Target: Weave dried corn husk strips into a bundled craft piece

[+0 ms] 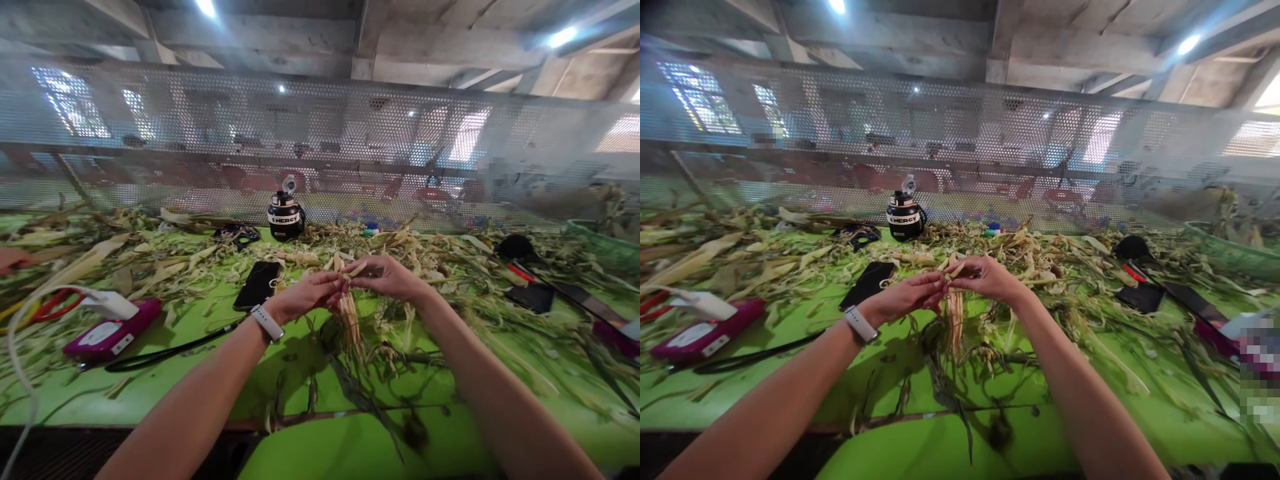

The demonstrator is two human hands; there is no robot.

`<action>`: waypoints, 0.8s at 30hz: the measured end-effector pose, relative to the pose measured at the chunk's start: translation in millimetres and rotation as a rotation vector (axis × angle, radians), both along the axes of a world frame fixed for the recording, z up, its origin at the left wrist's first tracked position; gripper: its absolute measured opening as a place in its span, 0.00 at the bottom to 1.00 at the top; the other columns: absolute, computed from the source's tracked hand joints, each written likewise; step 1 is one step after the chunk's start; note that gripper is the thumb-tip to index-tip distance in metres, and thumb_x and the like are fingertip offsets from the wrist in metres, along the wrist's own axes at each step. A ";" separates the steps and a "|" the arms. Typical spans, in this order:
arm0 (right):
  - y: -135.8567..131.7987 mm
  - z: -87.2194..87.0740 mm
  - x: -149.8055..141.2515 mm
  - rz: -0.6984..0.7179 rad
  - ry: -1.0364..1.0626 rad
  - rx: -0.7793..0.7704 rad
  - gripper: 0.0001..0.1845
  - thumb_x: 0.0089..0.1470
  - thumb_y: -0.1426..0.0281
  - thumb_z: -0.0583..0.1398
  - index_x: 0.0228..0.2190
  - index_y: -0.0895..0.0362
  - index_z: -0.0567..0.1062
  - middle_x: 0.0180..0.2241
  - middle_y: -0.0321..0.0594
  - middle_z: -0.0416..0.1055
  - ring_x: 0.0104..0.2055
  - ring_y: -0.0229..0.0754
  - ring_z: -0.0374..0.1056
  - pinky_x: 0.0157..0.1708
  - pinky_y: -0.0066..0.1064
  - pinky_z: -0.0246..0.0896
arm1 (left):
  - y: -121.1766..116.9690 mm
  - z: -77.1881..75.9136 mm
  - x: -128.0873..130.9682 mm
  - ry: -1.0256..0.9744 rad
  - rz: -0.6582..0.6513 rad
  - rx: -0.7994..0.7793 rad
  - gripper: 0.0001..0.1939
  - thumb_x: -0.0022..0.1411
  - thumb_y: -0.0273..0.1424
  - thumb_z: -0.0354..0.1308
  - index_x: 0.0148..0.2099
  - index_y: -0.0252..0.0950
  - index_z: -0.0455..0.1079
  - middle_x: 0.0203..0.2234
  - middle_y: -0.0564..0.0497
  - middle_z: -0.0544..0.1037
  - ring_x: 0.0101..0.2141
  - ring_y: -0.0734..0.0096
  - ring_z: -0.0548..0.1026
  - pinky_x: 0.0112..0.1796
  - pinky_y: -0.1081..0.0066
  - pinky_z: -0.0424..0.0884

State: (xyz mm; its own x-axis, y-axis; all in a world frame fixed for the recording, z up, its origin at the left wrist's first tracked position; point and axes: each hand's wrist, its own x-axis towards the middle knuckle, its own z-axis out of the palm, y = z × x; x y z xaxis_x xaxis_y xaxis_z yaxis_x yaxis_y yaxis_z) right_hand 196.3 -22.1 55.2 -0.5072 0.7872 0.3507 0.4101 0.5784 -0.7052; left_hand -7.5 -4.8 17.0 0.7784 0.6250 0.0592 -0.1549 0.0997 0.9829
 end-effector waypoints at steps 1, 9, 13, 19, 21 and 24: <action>1.1 -0.2 0.9 0.008 0.017 0.049 0.14 0.48 0.64 0.64 0.37 0.57 0.77 0.37 0.42 0.75 0.41 0.40 0.71 0.44 0.36 0.66 | -0.7 -0.2 0.1 -0.011 -0.007 -0.012 0.14 0.57 0.39 0.59 0.36 0.32 0.67 0.19 0.58 0.60 0.21 0.82 0.58 0.32 0.72 0.64; -5.3 7.7 -1.5 0.019 0.019 -0.037 0.12 0.49 0.62 0.63 0.32 0.59 0.77 0.33 0.40 0.76 0.38 0.40 0.71 0.42 0.34 0.65 | -6.2 1.3 1.9 0.032 -0.030 0.055 0.16 0.57 0.42 0.57 0.36 0.32 0.66 0.18 0.60 0.56 0.20 0.81 0.56 0.30 0.71 0.64; -8.8 11.3 -0.2 -0.005 -0.053 -0.037 0.11 0.51 0.64 0.61 0.30 0.60 0.76 0.31 0.39 0.75 0.35 0.38 0.69 0.38 0.31 0.63 | -8.0 6.6 3.1 0.192 0.023 0.342 0.16 0.61 0.44 0.51 0.35 0.34 0.63 0.19 0.59 0.58 0.21 0.80 0.58 0.28 0.74 0.63; -6.9 11.1 1.2 -0.008 -0.095 -0.040 0.10 0.53 0.65 0.58 0.29 0.60 0.74 0.28 0.37 0.71 0.30 0.35 0.65 0.33 0.28 0.60 | -9.1 13.2 2.5 0.503 0.241 0.959 0.13 0.66 0.34 0.42 0.38 0.35 0.65 0.26 0.51 0.71 0.25 0.74 0.66 0.29 0.73 0.62; -6.6 11.1 -0.3 -0.026 -0.095 -0.056 0.10 0.53 0.65 0.58 0.28 0.60 0.73 0.26 0.36 0.69 0.29 0.34 0.64 0.30 0.27 0.58 | -8.2 13.2 1.6 0.591 0.281 1.113 0.12 0.65 0.31 0.42 0.40 0.34 0.66 0.29 0.47 0.74 0.27 0.71 0.69 0.31 0.72 0.63; -6.8 11.6 -1.2 -0.033 -0.089 -0.093 0.10 0.52 0.65 0.59 0.27 0.61 0.72 0.24 0.34 0.67 0.26 0.33 0.61 0.28 0.26 0.56 | -7.3 12.4 0.4 0.685 0.264 1.243 0.12 0.65 0.30 0.42 0.41 0.33 0.67 0.30 0.44 0.75 0.30 0.67 0.72 0.33 0.70 0.65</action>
State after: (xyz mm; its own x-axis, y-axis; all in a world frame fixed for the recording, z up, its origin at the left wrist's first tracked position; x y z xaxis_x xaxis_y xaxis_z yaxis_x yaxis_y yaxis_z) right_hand 195.1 -28.9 66.8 -0.5061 0.8313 0.2298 0.4912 0.4969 -0.7154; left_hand -7.1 -12.1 29.4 0.7480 0.5751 0.3313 0.4953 -0.8160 0.2981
